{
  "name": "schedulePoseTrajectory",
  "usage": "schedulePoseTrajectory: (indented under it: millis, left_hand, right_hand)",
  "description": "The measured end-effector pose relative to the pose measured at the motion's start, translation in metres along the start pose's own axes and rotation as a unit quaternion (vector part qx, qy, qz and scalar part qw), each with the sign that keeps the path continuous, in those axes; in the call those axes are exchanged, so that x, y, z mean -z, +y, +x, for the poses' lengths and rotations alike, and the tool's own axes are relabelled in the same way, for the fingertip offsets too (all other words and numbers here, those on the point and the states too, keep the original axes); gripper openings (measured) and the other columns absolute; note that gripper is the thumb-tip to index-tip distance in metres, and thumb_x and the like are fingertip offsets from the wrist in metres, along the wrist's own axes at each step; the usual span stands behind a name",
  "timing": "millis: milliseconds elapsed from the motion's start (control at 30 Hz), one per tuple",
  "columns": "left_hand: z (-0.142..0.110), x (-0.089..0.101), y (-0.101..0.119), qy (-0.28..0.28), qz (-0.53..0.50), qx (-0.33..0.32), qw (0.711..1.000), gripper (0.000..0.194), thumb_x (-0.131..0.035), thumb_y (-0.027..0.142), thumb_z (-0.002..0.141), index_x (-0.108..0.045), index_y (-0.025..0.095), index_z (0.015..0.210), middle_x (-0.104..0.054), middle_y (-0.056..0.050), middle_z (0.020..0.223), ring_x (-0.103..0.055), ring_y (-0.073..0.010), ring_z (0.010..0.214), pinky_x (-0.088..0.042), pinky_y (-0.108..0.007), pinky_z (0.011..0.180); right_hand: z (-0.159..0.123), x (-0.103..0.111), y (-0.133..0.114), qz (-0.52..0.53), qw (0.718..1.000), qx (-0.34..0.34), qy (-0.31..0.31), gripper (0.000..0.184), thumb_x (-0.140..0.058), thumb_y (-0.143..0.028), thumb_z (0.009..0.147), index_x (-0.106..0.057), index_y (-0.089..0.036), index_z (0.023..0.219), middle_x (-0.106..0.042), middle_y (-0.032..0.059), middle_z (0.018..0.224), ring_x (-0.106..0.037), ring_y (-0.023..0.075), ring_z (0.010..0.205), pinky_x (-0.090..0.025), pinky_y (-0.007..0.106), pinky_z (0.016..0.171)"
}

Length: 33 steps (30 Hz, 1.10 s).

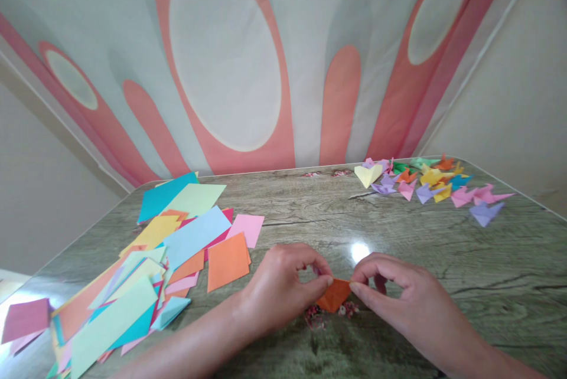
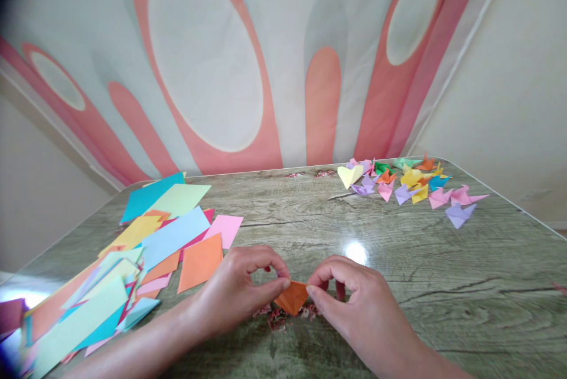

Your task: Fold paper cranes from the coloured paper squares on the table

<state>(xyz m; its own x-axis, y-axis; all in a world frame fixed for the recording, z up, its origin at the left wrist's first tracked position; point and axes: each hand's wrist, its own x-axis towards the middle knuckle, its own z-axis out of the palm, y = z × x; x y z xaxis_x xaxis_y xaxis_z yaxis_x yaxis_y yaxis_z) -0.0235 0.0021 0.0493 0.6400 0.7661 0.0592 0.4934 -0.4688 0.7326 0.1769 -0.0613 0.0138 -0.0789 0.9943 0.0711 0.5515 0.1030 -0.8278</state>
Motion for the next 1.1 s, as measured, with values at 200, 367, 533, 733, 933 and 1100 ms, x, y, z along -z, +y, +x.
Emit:
schedulePoseTrajectory:
  millis: [200,367,533,733,933,1100]
  left_hand:
    - [-0.0006,0.0013,0.0011,-0.012,0.006,-0.021,1.0,0.008,-0.06,0.02,0.084,-0.068,0.019,0.084,-0.069,0.0,0.082,-0.062,-0.0128,0.079,-0.045,-0.023,0.073]
    - [-0.0013,-0.0032,0.0035,-0.013,0.004,-0.015,1.0,0.008,-0.061,0.02,0.084,-0.068,0.018,0.08,-0.067,0.0,0.078,-0.06,-0.0128,0.074,-0.044,-0.023,0.068]
    - [-0.0006,-0.0083,0.0024,-0.033,-0.019,0.001,0.999,0.008,-0.064,0.021,0.082,-0.068,0.018,0.076,-0.066,0.001,0.073,-0.058,-0.0112,0.069,-0.042,-0.022,0.064]
    - [0.0035,-0.0031,0.0001,-0.016,-0.026,0.02,0.999,0.007,-0.065,0.021,0.082,-0.069,0.017,0.078,-0.068,0.0,0.076,-0.059,-0.0113,0.07,-0.042,-0.022,0.066]
    - [0.0042,-0.001,-0.0014,-0.01,-0.025,0.054,0.998,0.008,-0.066,0.024,0.078,-0.069,0.018,0.074,-0.068,0.001,0.073,-0.057,-0.0109,0.066,-0.041,-0.021,0.062]
    - [0.0049,-0.0006,-0.0016,-0.028,-0.066,0.13,0.989,0.016,-0.068,0.033,0.075,-0.071,0.018,0.073,-0.067,0.002,0.068,-0.053,-0.0104,0.059,-0.038,-0.02,0.054]
  right_hand:
    - [-0.0001,-0.0001,0.0002,0.007,1.0,-0.018,-0.013,0.013,-0.057,-0.024,0.082,-0.064,-0.024,0.071,-0.067,-0.0025,0.074,-0.058,0.014,0.066,-0.045,0.027,0.063]
    - [0.001,-0.0016,-0.0002,0.016,0.999,-0.021,-0.022,0.011,-0.057,-0.024,0.083,-0.064,-0.024,0.075,-0.066,-0.0025,0.075,-0.057,0.0135,0.064,-0.045,0.027,0.062]
    - [0.0021,-0.005,-0.0014,0.011,0.999,-0.002,-0.032,0.012,-0.057,-0.024,0.084,-0.065,-0.024,0.075,-0.066,-0.0024,0.075,-0.058,0.0143,0.067,-0.044,0.027,0.062]
    - [0.003,-0.0005,-0.002,0.011,1.0,-0.022,-0.015,0.012,-0.058,-0.024,0.083,-0.063,-0.023,0.073,-0.065,-0.0032,0.071,-0.056,0.0142,0.065,-0.044,0.027,0.063]
    - [0.0032,0.0037,-0.0032,0.032,0.999,-0.031,-0.01,0.015,-0.055,-0.028,0.085,-0.065,-0.023,0.075,-0.067,-0.002,0.074,-0.058,0.0149,0.067,-0.045,0.028,0.064]
    - [0.0023,0.0026,-0.0033,0.1,0.992,-0.07,-0.026,0.017,-0.056,-0.035,0.085,-0.066,-0.022,0.078,-0.067,-0.0013,0.072,-0.061,0.0146,0.065,-0.047,0.026,0.061]
